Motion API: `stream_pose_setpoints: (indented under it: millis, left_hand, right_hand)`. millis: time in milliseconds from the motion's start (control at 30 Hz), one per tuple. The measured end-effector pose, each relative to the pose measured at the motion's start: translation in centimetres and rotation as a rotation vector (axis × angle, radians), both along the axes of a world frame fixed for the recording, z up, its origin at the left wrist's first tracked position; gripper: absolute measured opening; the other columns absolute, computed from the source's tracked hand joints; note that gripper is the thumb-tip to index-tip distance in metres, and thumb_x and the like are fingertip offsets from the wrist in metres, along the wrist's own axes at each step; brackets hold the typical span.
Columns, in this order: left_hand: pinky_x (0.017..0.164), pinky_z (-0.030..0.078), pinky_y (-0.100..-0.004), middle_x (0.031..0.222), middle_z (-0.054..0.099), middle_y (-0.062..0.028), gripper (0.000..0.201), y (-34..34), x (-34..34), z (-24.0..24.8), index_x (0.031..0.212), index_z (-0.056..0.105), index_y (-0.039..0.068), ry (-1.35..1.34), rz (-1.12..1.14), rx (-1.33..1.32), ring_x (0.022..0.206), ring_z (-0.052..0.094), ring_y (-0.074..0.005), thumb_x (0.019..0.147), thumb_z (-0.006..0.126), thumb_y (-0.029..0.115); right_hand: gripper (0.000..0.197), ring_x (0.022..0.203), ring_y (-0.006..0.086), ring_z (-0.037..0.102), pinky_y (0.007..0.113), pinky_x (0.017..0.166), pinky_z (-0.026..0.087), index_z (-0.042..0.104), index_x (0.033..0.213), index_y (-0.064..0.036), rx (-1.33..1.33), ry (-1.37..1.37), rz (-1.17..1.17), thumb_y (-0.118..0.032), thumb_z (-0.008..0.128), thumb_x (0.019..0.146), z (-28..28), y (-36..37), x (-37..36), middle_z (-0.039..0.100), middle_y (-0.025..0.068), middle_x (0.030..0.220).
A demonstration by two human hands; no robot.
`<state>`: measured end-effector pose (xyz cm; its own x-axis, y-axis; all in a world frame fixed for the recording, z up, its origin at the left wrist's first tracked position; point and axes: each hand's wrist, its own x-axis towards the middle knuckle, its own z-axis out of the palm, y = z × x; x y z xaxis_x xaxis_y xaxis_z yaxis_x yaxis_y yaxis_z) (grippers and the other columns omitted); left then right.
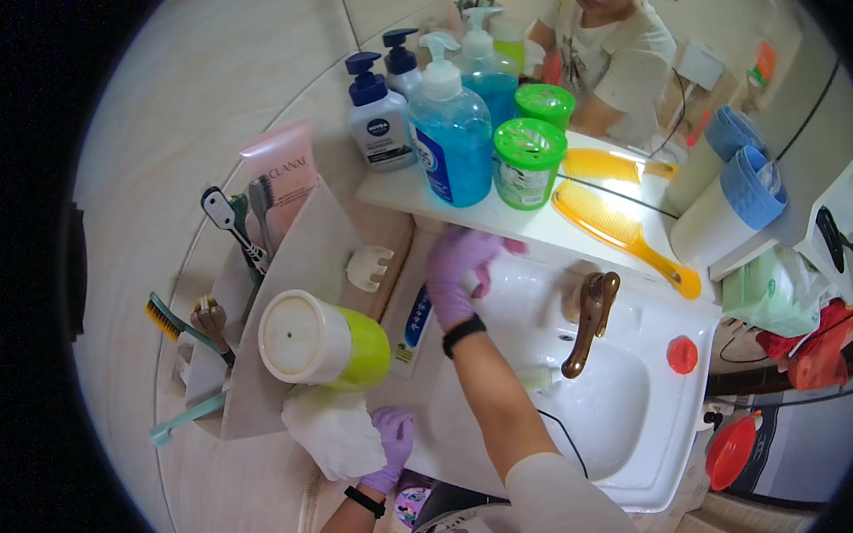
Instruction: The person wipes the bathroom sink, faucet, and mirror using a cloth, and rearranges various bottles of toiletries on the counter and shelves.
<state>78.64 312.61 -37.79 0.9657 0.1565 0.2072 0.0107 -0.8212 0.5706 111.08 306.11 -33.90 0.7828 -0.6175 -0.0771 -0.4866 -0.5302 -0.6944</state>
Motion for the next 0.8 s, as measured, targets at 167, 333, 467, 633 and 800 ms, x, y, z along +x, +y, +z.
stream_pose_setpoints:
  millis: [167, 333, 467, 633, 800]
  left_hand:
    - [0.083, 0.037, -0.0396, 0.083, 0.057, -0.0052, 0.009, -1.4, 0.2, -0.7, 0.078, 0.06, 0.011, -0.089, 0.02, 0.025, 0.085, 0.051, -0.0263, 0.072, 0.058, 0.004]
    - [0.082, 0.037, -0.0393, 0.082, 0.057, -0.0048, 0.01, -0.3, -0.5, -1.5, 0.078, 0.06, 0.01, -0.035, -0.045, -0.012, 0.084, 0.051, -0.0257, 0.072, 0.058, 0.003]
    - [0.08, 0.038, -0.0384, 0.081, 0.057, -0.0057, 0.009, 0.7, -1.3, -3.6, 0.079, 0.06, 0.009, -0.214, -0.02, 0.024, 0.083, 0.051, -0.0258, 0.072, 0.057, 0.004]
    - [0.079, 0.04, -0.0386, 0.079, 0.058, -0.008, 0.007, 1.4, -2.0, -3.6, 0.078, 0.06, 0.008, -0.069, -0.068, 0.4, 0.082, 0.052, -0.0266, 0.074, 0.055, 0.005]
    - [0.078, 0.04, -0.0387, 0.079, 0.06, -0.0085, 0.006, 0.8, -1.7, -4.0, 0.074, 0.06, 0.007, -0.074, -0.062, 0.345, 0.08, 0.054, -0.0269, 0.075, 0.054, 0.007]
  right_hand:
    - [0.031, 0.103, 0.0252, 0.049, 0.04, 0.081, 0.038, 0.051, 0.106, -0.0082, -0.853, -0.564, 0.665, -0.022, 0.052, 0.078, -0.6, 3.5, -0.5, 0.05, 0.01, 0.108]
    - [0.033, 0.101, 0.0215, 0.05, 0.04, 0.086, 0.036, 0.052, 0.107, -0.0127, -0.568, -0.69, 0.853, -0.019, 0.054, 0.075, -3.5, -1.0, -1.4, 0.052, 0.005, 0.105]
    - [0.033, 0.095, 0.022, 0.051, 0.042, 0.082, 0.037, 0.054, 0.104, -0.0151, -0.538, -0.445, 0.807, -0.02, 0.056, 0.071, -6.6, -5.8, -4.2, 0.052, 0.0042, 0.1]
    - [0.034, 0.095, 0.0282, 0.048, 0.043, 0.079, 0.038, 0.055, 0.101, -0.0146, -0.434, -0.245, 0.408, -0.024, 0.059, 0.069, -6.6, -13.0, -7.7, 0.052, 0.0086, 0.097]
    - [0.044, 0.094, 0.0348, 0.047, 0.046, 0.084, 0.036, 0.05, 0.103, -0.007, -0.375, -0.129, 0.208, -0.031, 0.06, 0.068, -7.3, -9.6, -6.5, 0.049, 0.0178, 0.097]
